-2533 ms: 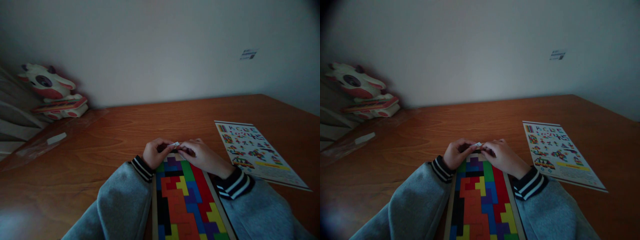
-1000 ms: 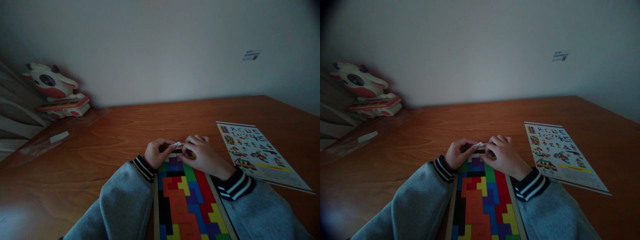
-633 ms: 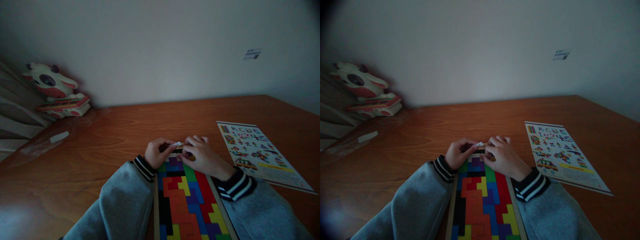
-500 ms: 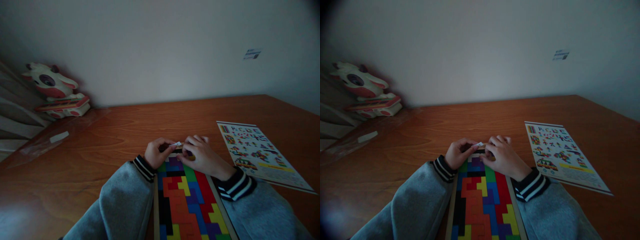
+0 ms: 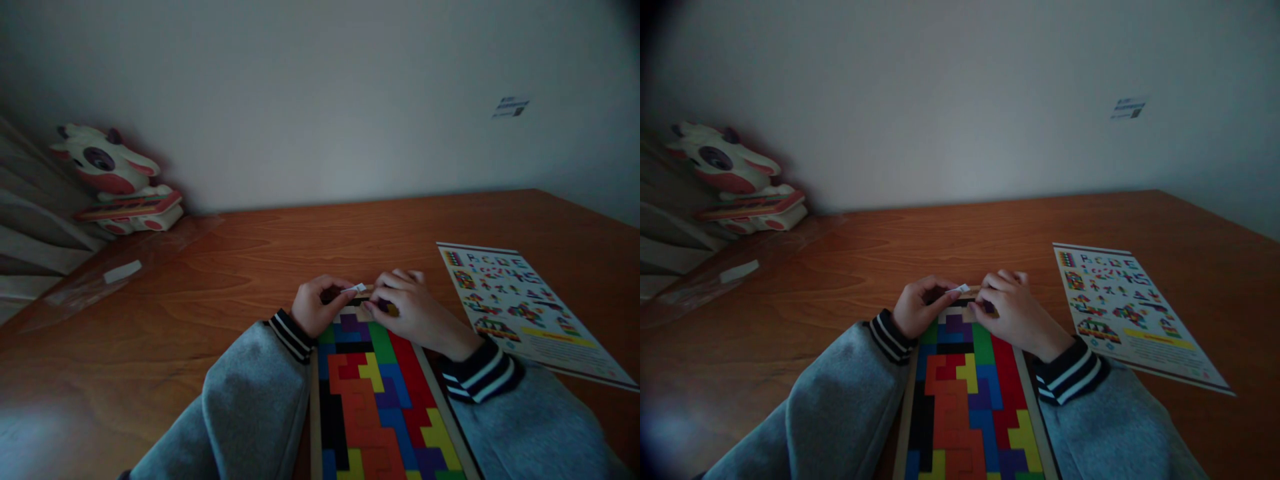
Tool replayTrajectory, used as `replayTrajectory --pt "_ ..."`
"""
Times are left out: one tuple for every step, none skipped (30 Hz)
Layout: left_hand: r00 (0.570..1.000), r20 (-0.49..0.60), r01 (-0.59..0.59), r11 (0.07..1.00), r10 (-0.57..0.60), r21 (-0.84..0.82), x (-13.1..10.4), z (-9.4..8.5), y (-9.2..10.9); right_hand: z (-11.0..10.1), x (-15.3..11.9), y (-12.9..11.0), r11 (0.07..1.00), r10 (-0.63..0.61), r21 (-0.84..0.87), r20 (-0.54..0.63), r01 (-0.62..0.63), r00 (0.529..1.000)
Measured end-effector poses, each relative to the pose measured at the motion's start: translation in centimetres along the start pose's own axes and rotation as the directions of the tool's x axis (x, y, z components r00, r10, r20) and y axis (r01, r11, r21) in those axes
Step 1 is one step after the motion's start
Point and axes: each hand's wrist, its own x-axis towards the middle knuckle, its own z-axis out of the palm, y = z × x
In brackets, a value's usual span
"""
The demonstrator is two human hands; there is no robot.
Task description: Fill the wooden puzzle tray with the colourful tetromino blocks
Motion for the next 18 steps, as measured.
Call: replayTrajectory --pt "1.000 0.002 0.003 1.000 -0.003 -0.002 0.0 0.0 -0.1 0.1 0.0 0.0 1.000 -0.002 -0.007 0.001 0.002 1.000" --pt "1.000 0.004 0.006 1.000 -0.006 -0.005 0.0 0.0 -0.1 0.2 0.0 -0.1 1.000 -0.005 -0.012 -0.001 0.005 1.000" --pt "1.000 0.006 0.010 1.000 -0.010 -0.007 0.0 0.0 -0.2 0.3 0.1 -0.2 1.000 -0.007 -0.016 -0.003 0.007 1.000" --pt "1.000 0.009 0.013 1.000 -0.013 -0.009 0.0 0.0 -0.2 0.4 0.1 -0.3 1.000 -0.008 -0.020 -0.004 0.008 1.000" --pt "1.000 0.010 0.014 1.000 -0.014 -0.011 0.0 0.0 -0.3 0.5 0.1 -0.4 1.000 -0.007 -0.022 -0.004 0.007 1.000" --pt "1.000 0.009 0.015 1.000 -0.015 -0.014 0.0 0.1 -0.2 0.6 0.1 -0.6 1.000 -0.005 -0.025 -0.001 0.005 1.000" --pt "1.000 0.008 0.016 1.000 -0.016 -0.017 0.0 0.1 -0.2 0.7 0.1 -0.7 1.000 -0.003 -0.027 0.002 0.003 1.000" --pt "1.000 0.007 0.018 1.000 -0.018 -0.019 0.0 0.1 -0.1 0.8 0.2 -0.9 1.000 -0.003 -0.028 0.003 0.003 1.000" --pt "1.000 0.006 0.019 1.000 -0.018 -0.020 0.0 0.1 0.0 0.9 0.2 -1.0 1.000 -0.007 -0.028 0.006 0.007 1.000" --pt "1.000 0.004 0.019 1.000 -0.019 -0.021 0.0 0.0 0.1 0.9 0.2 -1.1 0.999 -0.013 -0.029 0.009 0.013 1.000" --pt "1.000 0.003 0.020 1.000 -0.020 -0.021 0.0 0.0 0.1 0.9 0.2 -1.2 0.999 -0.018 -0.029 0.012 0.018 1.000" --pt "1.000 0.003 0.021 1.000 -0.021 -0.021 0.0 0.0 0.2 0.9 0.2 -1.2 0.999 -0.022 -0.029 0.015 0.022 1.000" --pt "1.000 0.002 0.021 1.000 -0.021 -0.020 0.0 0.0 0.3 0.9 0.2 -1.2 0.999 -0.024 -0.025 0.021 0.025 0.999" --pt "1.000 0.000 0.018 1.000 -0.018 -0.017 0.0 0.0 0.3 0.9 0.2 -1.2 0.999 -0.025 -0.021 0.026 0.025 0.999" --pt "1.000 -0.002 0.016 1.000 -0.016 -0.013 0.0 0.0 0.3 0.8 0.2 -1.2 1.000 -0.024 -0.014 0.030 0.024 0.999" --pt "1.000 -0.003 0.012 1.000 -0.012 -0.007 0.0 0.0 0.3 0.7 0.2 -1.2 1.000 -0.022 -0.006 0.032 0.023 0.999" --pt "1.000 -0.005 0.008 1.000 -0.008 -0.002 0.0 0.0 0.2 0.6 0.1 -1.2 1.000 -0.024 0.004 0.036 0.024 0.999" --pt "1.000 -0.008 0.003 1.000 -0.003 0.001 0.0 0.0 0.2 0.4 0.1 -1.2 1.000 -0.025 0.014 0.039 0.025 0.999"
